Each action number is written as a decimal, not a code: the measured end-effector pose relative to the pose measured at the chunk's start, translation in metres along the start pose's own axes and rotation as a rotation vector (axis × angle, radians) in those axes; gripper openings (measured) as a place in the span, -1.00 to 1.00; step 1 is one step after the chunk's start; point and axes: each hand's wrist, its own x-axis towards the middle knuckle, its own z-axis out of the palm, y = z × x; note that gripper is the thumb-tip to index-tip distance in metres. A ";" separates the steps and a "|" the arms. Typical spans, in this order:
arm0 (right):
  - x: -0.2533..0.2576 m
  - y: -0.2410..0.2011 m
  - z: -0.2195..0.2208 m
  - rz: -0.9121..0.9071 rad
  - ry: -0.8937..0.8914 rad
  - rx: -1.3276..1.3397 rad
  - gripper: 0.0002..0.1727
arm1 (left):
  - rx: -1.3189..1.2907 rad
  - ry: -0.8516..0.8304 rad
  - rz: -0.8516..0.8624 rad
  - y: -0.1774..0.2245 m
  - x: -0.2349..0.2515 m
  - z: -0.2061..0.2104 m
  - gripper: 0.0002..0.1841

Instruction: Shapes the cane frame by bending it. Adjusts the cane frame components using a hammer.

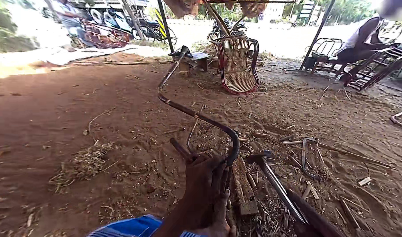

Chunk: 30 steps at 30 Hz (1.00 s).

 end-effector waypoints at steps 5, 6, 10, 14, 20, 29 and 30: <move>0.004 -0.061 0.011 -0.228 0.081 -0.170 -0.42 | -0.010 0.032 0.035 0.001 -0.002 -0.001 -0.73; 0.008 -0.066 0.012 -0.213 0.062 -0.195 -0.42 | -0.004 0.026 0.049 0.001 -0.002 -0.002 -0.73; 0.010 -0.081 0.010 -0.228 0.114 -0.214 -0.42 | -0.013 0.012 0.053 -0.001 0.001 -0.003 -0.74; 0.010 -0.084 0.010 -0.131 0.020 -0.270 -0.40 | -0.025 -0.011 0.056 -0.002 -0.002 -0.004 -0.77; 0.024 -0.088 0.012 -0.097 0.081 0.047 -0.35 | -0.033 -0.060 0.034 -0.015 0.006 -0.009 -0.75; 0.167 -0.059 0.083 0.203 0.172 0.496 -0.46 | -0.093 -0.192 0.036 -0.036 0.004 -0.037 -0.73; 0.174 -0.061 0.092 0.228 0.191 0.523 -0.46 | -0.115 -0.199 0.039 -0.037 0.003 -0.038 -0.74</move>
